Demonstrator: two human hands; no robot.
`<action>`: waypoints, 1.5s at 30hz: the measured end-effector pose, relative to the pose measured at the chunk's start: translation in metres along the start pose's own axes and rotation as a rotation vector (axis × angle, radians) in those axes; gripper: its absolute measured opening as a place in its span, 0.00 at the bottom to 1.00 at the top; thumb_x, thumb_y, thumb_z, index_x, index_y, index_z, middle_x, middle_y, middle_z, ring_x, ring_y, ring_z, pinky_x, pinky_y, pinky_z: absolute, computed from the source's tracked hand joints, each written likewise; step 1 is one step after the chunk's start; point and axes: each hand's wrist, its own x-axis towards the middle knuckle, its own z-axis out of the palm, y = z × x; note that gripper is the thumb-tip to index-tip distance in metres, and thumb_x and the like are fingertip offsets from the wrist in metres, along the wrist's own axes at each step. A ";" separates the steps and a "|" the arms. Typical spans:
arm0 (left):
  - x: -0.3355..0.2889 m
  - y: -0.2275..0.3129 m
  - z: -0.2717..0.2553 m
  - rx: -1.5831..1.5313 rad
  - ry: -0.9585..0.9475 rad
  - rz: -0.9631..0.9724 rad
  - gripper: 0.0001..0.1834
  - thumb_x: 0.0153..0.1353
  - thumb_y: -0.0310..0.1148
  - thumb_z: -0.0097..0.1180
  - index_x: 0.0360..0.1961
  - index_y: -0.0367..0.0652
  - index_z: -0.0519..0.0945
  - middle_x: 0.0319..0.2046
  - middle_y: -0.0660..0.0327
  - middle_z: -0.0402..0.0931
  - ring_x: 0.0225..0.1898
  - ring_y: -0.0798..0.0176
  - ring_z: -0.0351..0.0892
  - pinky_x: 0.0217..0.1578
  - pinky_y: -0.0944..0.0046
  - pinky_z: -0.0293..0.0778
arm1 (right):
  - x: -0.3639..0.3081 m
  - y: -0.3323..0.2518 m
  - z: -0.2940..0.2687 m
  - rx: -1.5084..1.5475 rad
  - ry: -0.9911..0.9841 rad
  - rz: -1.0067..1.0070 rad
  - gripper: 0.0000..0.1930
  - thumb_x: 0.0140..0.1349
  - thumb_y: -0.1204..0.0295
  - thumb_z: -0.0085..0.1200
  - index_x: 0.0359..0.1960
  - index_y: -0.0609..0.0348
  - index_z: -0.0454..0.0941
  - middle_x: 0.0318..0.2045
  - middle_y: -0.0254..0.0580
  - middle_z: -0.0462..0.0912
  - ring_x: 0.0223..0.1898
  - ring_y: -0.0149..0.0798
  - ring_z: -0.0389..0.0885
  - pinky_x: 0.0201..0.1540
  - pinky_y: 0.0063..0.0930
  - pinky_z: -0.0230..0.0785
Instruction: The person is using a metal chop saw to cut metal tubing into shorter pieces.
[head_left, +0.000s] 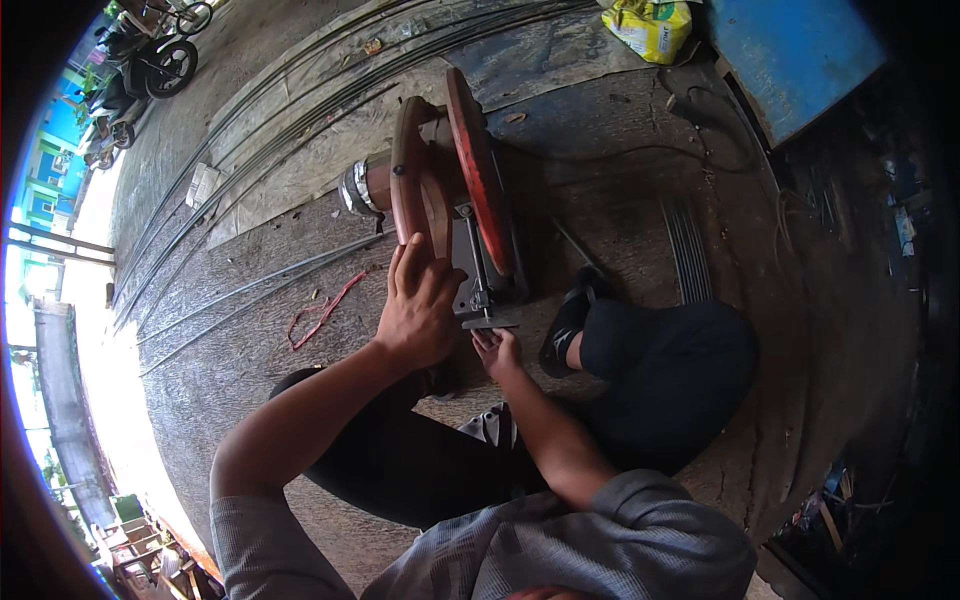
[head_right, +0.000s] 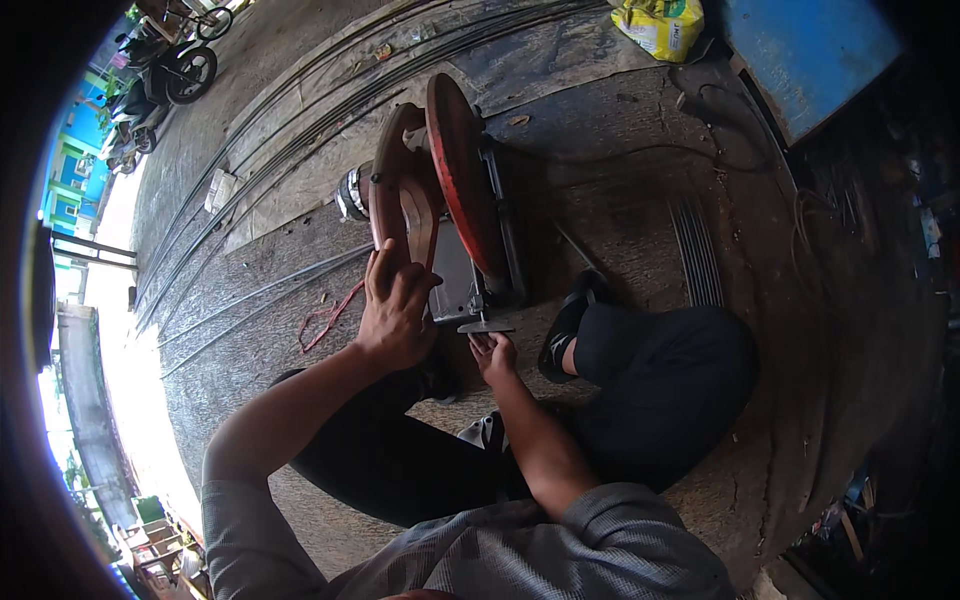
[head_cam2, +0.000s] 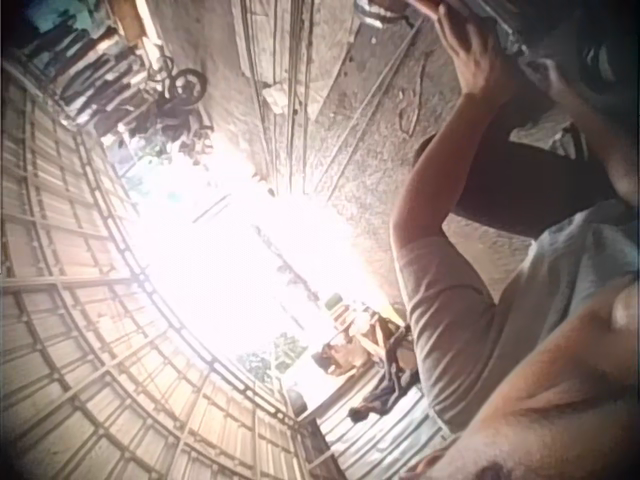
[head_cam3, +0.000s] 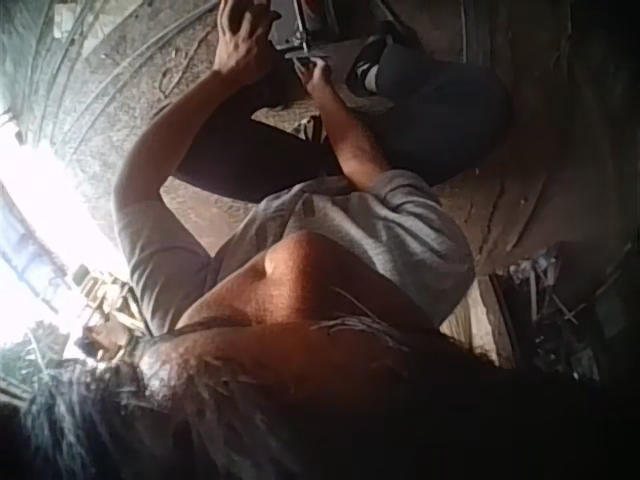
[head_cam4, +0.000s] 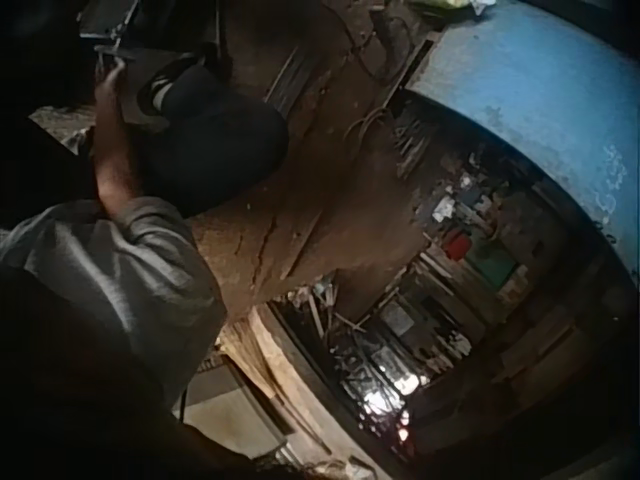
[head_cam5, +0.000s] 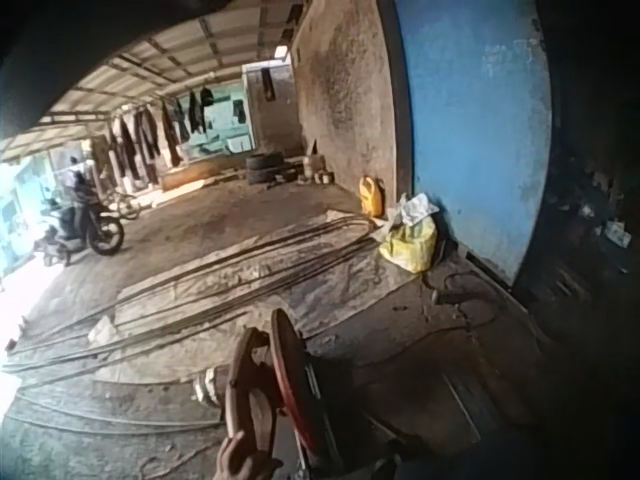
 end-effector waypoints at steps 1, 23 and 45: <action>0.000 0.000 0.000 -0.007 -0.004 0.002 0.32 0.35 0.32 0.58 0.49 0.42 0.70 0.49 0.50 0.60 0.63 0.33 0.41 0.61 0.33 0.41 | -0.003 -0.002 0.002 0.013 -0.017 0.042 0.10 0.59 0.72 0.43 0.42 0.55 0.71 0.38 0.46 0.79 0.40 0.41 0.80 0.46 0.33 0.70; 0.105 -0.035 -0.043 -0.300 0.303 -0.158 0.29 0.51 0.36 0.55 0.53 0.35 0.63 0.37 0.50 0.75 0.44 0.46 0.72 0.50 0.52 0.61 | -0.008 0.010 -0.007 -0.098 0.228 -0.028 0.17 0.53 0.67 0.58 0.42 0.62 0.73 0.40 0.49 0.78 0.43 0.45 0.77 0.48 0.37 0.68; 0.100 -0.050 -0.027 -0.252 0.300 -0.252 0.29 0.51 0.37 0.54 0.54 0.36 0.63 0.41 0.49 0.74 0.49 0.46 0.68 0.53 0.53 0.57 | 0.013 0.019 0.002 -1.371 0.221 -1.472 0.17 0.62 0.61 0.49 0.42 0.63 0.69 0.31 0.49 0.78 0.34 0.50 0.78 0.44 0.49 0.70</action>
